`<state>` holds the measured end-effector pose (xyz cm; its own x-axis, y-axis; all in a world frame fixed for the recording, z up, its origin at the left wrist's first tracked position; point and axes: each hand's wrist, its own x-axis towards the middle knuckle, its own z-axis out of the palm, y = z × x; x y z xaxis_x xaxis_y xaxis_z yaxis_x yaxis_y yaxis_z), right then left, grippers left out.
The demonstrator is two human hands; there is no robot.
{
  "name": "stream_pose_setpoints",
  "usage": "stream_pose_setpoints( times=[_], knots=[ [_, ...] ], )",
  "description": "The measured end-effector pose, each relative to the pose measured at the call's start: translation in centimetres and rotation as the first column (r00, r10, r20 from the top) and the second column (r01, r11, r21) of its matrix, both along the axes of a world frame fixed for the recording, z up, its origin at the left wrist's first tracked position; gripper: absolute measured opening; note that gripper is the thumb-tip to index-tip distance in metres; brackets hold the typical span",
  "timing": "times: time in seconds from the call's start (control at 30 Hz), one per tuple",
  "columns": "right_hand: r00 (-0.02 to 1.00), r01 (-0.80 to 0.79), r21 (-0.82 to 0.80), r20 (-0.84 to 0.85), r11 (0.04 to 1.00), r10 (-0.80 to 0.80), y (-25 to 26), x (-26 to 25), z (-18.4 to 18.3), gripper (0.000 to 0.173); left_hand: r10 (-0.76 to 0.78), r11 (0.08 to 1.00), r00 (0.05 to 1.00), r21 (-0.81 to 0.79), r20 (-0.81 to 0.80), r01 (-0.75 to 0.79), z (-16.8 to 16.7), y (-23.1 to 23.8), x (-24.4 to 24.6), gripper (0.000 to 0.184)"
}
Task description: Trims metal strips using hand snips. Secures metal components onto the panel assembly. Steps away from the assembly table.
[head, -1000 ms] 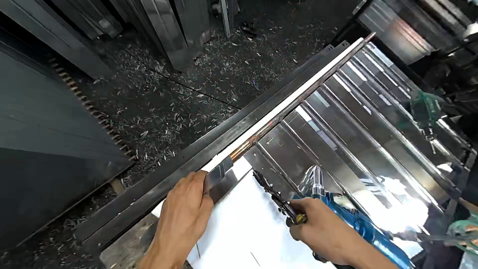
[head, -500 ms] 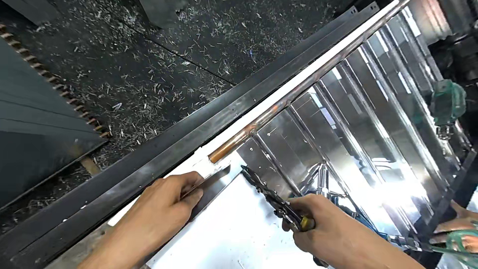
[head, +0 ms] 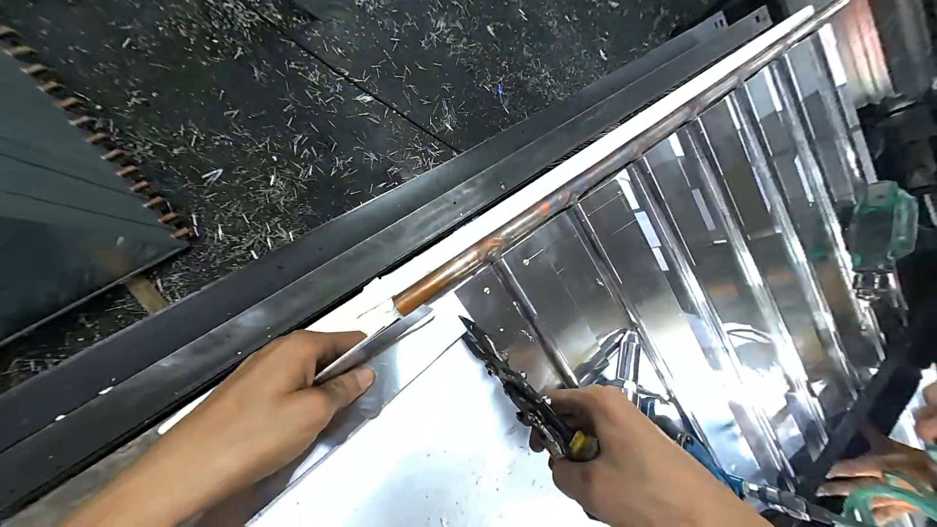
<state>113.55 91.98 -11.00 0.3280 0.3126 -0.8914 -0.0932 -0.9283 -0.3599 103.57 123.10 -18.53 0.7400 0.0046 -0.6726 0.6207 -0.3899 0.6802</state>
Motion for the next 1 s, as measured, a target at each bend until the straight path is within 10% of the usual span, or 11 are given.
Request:
stream_pose_setpoints(
  times=[0.33, 0.5, 1.0],
  knots=[
    [0.984, 0.003, 0.077, 0.178, 0.997, -0.017, -0.5, -1.1, -1.0, 0.019, 0.051, 0.997, 0.998, -0.053, -0.040, -0.053, 0.4, 0.1, 0.4, 0.014],
    [0.995, 0.081, 0.075, -0.059, 0.994, -0.077, 0.6, 0.2, -0.7, 0.027, 0.030, 0.989, 0.995, -0.144, -0.092, -0.043, 0.6, 0.5, 0.8, 0.017],
    [0.988, 0.157, 0.090, -0.014, 0.983, -0.156, 1.5, 0.4, -1.3, 0.021, 0.075, 0.990, 0.994, -0.113, -0.078, -0.084, 0.9, 0.2, 0.7, 0.013]
  ],
)
